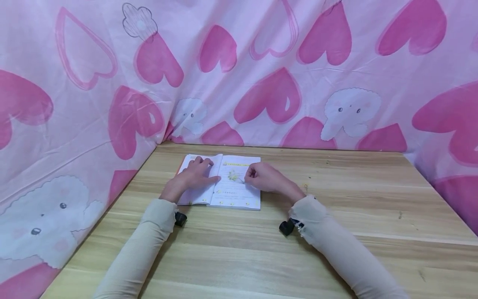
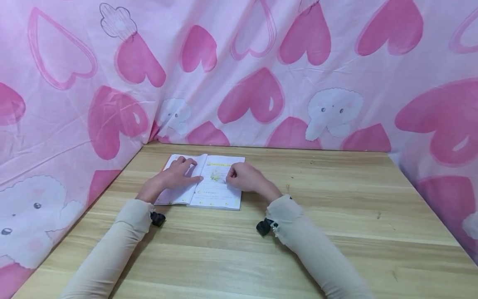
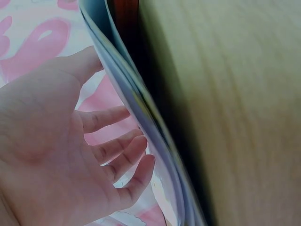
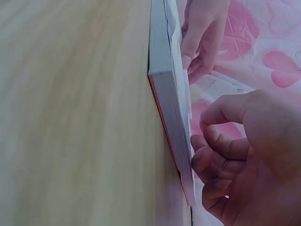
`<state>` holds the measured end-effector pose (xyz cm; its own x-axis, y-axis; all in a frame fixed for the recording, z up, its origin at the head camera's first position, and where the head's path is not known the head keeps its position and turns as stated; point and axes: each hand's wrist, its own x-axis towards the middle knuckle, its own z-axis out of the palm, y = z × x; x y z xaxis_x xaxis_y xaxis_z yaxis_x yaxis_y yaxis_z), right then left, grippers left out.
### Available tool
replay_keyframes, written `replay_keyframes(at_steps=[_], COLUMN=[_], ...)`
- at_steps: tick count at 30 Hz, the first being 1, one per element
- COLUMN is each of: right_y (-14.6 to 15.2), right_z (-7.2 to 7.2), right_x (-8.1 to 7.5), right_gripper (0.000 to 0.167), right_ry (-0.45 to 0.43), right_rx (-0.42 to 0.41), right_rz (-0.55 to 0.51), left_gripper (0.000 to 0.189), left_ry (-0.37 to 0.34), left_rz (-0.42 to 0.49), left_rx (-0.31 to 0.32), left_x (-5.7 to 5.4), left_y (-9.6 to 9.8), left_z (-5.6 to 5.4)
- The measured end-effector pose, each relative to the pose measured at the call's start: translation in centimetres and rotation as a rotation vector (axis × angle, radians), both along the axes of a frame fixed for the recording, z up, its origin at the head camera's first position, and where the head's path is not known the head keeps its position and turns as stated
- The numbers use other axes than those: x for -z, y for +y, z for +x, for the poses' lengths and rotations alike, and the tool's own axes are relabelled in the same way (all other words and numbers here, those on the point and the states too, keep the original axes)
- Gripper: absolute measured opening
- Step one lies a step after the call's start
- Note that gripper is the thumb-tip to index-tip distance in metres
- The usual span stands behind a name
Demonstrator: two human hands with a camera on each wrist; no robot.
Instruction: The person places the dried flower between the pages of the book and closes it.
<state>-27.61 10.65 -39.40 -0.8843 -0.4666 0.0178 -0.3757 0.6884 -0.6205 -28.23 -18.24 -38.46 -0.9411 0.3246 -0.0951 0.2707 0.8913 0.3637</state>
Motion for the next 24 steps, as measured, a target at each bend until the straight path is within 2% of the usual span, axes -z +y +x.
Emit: replay_keyframes(at_steps=[5, 12, 20, 24], right_y=[-0.1, 1.3, 2.8, 3.0], right_z=[-0.3, -0.9, -1.5, -1.6], right_x=[0.0, 0.1, 0.6, 0.8], right_gripper=[0.010, 0.015, 0.046, 0.055], right_ry=[0.009, 0.021, 0.048, 0.034], right_rx=[0.011, 0.039, 0.031, 0.012], right_rz=[0.016, -0.004, 0.046, 0.078], left_gripper=[0.070, 0.070, 0.071, 0.070], left_ry=[0.005, -0.006, -0.016, -0.004], left_rz=[0.000, -0.009, 0.001, 0.025], left_rx=[0.005, -0.005, -0.007, 0.000], left_x=[-0.2, -0.4, -0.2, -0.3], left_y=[0.2, 0.2, 0.0, -0.2], left_z=[-0.1, -0.2, -0.1, 0.0])
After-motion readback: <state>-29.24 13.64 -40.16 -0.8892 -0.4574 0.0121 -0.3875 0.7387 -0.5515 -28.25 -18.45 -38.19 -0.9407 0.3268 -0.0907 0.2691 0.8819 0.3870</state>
